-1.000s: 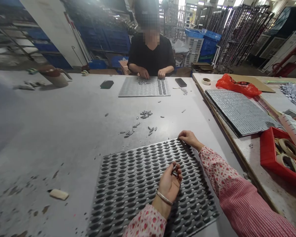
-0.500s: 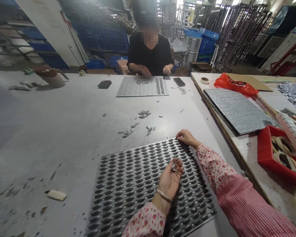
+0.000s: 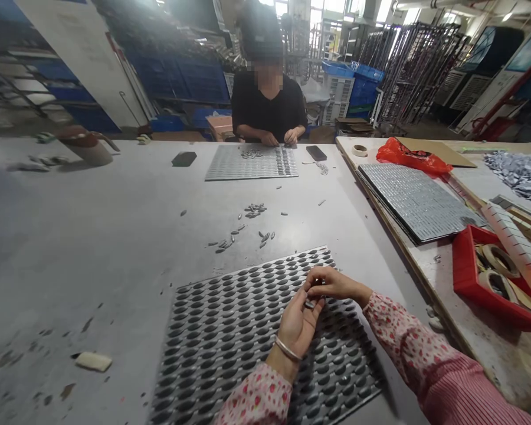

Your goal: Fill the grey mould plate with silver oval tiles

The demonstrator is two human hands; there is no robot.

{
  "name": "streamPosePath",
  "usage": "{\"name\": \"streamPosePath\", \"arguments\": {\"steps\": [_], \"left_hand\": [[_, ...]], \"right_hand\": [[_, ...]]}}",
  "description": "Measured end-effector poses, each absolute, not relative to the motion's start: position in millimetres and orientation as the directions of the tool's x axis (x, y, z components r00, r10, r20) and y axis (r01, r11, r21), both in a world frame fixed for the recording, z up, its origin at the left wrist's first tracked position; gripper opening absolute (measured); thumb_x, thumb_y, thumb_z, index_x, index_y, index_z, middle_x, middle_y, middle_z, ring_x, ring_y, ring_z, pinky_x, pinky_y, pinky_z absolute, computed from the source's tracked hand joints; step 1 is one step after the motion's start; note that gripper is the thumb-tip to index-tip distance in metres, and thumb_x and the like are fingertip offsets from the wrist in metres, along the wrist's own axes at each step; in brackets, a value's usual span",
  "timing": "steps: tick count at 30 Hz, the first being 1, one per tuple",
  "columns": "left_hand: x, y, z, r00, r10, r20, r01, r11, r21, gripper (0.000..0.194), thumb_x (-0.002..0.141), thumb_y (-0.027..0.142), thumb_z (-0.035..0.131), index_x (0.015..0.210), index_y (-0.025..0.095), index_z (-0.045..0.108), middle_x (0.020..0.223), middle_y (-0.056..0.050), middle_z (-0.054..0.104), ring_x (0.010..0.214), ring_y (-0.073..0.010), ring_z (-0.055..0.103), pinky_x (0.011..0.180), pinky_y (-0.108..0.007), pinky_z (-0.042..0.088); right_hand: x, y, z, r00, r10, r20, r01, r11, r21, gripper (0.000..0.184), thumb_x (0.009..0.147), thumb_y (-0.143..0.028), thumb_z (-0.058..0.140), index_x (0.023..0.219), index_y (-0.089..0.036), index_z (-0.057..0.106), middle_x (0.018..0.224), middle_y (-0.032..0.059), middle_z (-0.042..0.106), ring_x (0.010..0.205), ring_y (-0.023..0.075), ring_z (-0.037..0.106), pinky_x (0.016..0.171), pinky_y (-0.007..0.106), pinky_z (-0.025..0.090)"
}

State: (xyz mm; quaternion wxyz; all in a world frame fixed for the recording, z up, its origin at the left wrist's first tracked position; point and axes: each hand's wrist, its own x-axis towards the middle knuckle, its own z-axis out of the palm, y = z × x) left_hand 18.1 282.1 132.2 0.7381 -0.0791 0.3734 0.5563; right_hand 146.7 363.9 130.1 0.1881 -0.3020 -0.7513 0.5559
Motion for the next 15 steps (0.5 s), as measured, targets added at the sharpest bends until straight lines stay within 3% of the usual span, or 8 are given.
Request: {"name": "streamPosePath", "arguments": {"steps": [3, 6, 8, 12, 15], "left_hand": [[16, 283, 134, 0.147, 0.734, -0.663, -0.883, 0.399, 0.246, 0.015, 0.086, 0.013, 0.048, 0.091, 0.010, 0.063, 0.094, -0.013, 0.068, 0.085, -0.0177, 0.066, 0.074, -0.030, 0.056], [10, 284, 134, 0.158, 0.665, -0.730, -0.878, 0.432, 0.204, 0.011, 0.085, 0.012, 0.050, 0.088, 0.008, 0.060, 0.094, -0.017, 0.066, 0.089, -0.0221, 0.066, 0.073, -0.031, 0.057], [4, 285, 131, 0.136, 0.624, -0.770, -0.884, 0.428, 0.190, 0.009, 0.084, 0.011, 0.050, 0.087, 0.009, 0.058, 0.089, -0.016, 0.066, 0.084, -0.0211, 0.067, 0.069, -0.031, 0.058], [-8, 293, 124, 0.071, 0.584, -0.809, -0.899, 0.390, 0.202, 0.007, 0.083, 0.011, 0.050, 0.085, 0.011, 0.057, 0.081, -0.011, 0.063, 0.075, -0.0179, 0.066, 0.063, -0.029, 0.058], [-21, 311, 123, -0.013, 0.614, -0.790, -0.901, 0.335, 0.275, 0.005, 0.082, 0.011, 0.051, 0.082, 0.011, 0.056, 0.079, -0.011, 0.061, 0.073, -0.0177, 0.065, 0.062, -0.029, 0.058]], "right_hand": [[148, 381, 119, -0.634, 0.772, -0.050, 0.383, 0.257, -0.887, 0.021, 0.078, -0.040, 0.061, 0.080, -0.020, 0.067, 0.077, 0.0010, 0.064, 0.073, 0.0145, 0.057, 0.068, 0.024, 0.046], [157, 412, 104, -0.335, 0.939, -0.079, 0.644, 0.168, -0.746, 0.021, 0.080, -0.036, 0.057, 0.077, -0.019, 0.068, 0.075, 0.0011, 0.065, 0.073, 0.0145, 0.058, 0.067, 0.023, 0.045], [165, 432, 93, -0.227, 0.970, -0.089, 0.726, 0.108, -0.679, 0.022, 0.081, -0.032, 0.053, 0.076, -0.016, 0.068, 0.073, 0.0028, 0.066, 0.071, 0.0143, 0.058, 0.066, 0.023, 0.043], [179, 456, 76, -0.216, 0.968, -0.129, 0.780, 0.092, -0.619, 0.018, 0.078, -0.028, 0.056, 0.071, -0.016, 0.068, 0.069, 0.0028, 0.066, 0.066, 0.0140, 0.056, 0.062, 0.023, 0.040], [185, 462, 70, -0.243, 0.957, -0.156, 0.808, 0.110, -0.579, 0.014, 0.075, -0.026, 0.060, 0.070, -0.017, 0.068, 0.068, 0.0017, 0.066, 0.065, 0.0138, 0.056, 0.062, 0.022, 0.038]]}}
